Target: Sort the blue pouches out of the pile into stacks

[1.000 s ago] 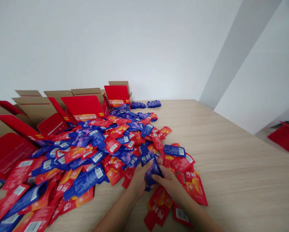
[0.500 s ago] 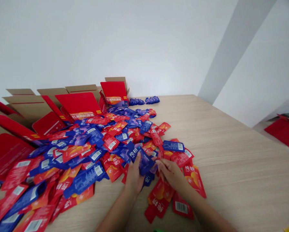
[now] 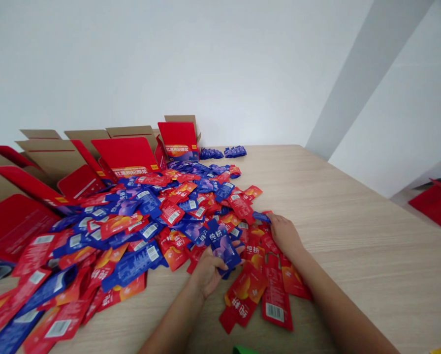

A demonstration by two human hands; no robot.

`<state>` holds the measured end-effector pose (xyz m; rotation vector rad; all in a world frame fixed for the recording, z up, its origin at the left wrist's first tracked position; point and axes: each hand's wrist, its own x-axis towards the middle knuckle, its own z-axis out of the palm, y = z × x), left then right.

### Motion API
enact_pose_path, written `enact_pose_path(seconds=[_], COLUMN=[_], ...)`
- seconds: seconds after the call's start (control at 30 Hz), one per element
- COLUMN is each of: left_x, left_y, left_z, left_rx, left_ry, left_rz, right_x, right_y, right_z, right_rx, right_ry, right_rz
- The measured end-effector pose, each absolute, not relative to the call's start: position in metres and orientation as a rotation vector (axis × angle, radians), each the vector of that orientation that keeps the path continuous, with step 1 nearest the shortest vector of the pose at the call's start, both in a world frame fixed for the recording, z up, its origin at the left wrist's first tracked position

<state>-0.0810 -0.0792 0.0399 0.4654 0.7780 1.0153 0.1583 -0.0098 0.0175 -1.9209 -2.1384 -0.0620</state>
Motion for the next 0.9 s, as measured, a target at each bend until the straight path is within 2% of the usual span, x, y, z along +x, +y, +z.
enact_pose_path(seconds=[0.13,0.3,0.67,0.9], left_x=[-0.081,-0.066,-0.036,-0.048], left_y=[-0.079,-0.072,-0.078,-0.074], left_z=[0.043,0.052,0.053,0.037], left_rx=[0.479,0.593,0.750,0.728], left_ry=[0.785,0.842,0.910,0.961], left_rz=[1.014,1.012,1.148,1.131], right_x=[0.166,0.130,0.077,0.084], right_y=[-0.019,-0.045,-0.060,-0.067], right_z=[0.039,0.046,0.035,0.027], right_rx=[-1.924,-1.536,-1.832,-1.586], right_ry=[-1.756,-1.520,-1.789,-1.689], right_rz=[0.136,0.543,0.208,0.361])
